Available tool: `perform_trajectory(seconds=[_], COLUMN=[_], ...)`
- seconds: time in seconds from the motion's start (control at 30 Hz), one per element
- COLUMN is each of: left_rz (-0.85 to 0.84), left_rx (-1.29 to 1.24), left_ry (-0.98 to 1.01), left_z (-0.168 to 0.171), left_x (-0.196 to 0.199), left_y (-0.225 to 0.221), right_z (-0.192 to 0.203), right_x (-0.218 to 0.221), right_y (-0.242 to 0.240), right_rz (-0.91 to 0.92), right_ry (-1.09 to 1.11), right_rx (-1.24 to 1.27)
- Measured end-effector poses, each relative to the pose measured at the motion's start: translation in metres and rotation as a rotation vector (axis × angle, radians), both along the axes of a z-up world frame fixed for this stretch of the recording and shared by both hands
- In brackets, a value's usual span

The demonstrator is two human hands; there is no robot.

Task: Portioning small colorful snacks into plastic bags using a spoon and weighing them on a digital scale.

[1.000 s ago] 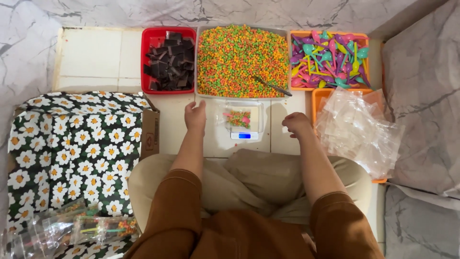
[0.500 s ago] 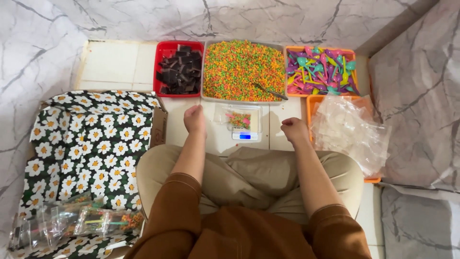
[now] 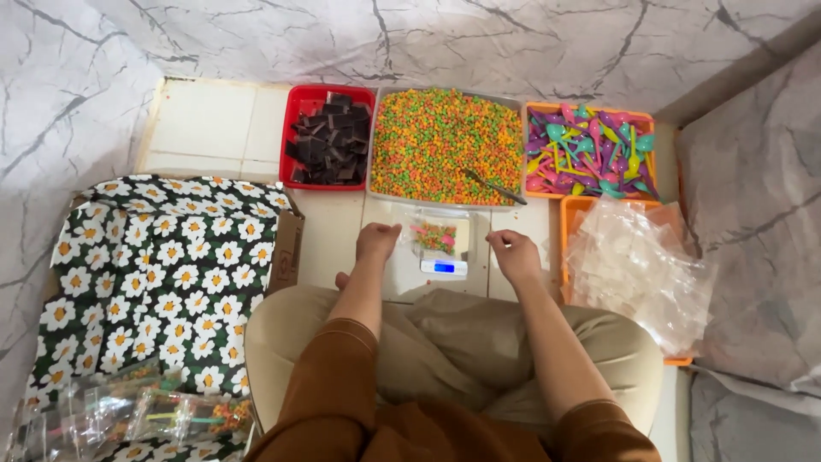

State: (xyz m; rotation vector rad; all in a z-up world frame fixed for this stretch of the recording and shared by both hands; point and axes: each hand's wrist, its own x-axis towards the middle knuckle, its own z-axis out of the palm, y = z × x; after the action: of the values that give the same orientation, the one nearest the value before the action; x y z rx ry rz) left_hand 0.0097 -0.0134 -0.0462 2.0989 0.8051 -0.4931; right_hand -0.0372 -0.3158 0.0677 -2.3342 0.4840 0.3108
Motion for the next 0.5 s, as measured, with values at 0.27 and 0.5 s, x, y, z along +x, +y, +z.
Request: perform_trajectory(seconds=[0.27,0.5], left_rz=[-0.068,-0.272], left_rx=[0.029,-0.042], left_ry=[0.057,-0.087], left_z=[-0.021,0.095], left_x=[0.013,-0.002], left_y=[-0.016,-0.038], right_z=[-0.017,0.051], right_x=[0.01,-0.005], right_y=[0.008,0.065], right_rz=[0.063,0.48], right_ry=[0.016,-0.433], right_rx=[0.067,-0.18])
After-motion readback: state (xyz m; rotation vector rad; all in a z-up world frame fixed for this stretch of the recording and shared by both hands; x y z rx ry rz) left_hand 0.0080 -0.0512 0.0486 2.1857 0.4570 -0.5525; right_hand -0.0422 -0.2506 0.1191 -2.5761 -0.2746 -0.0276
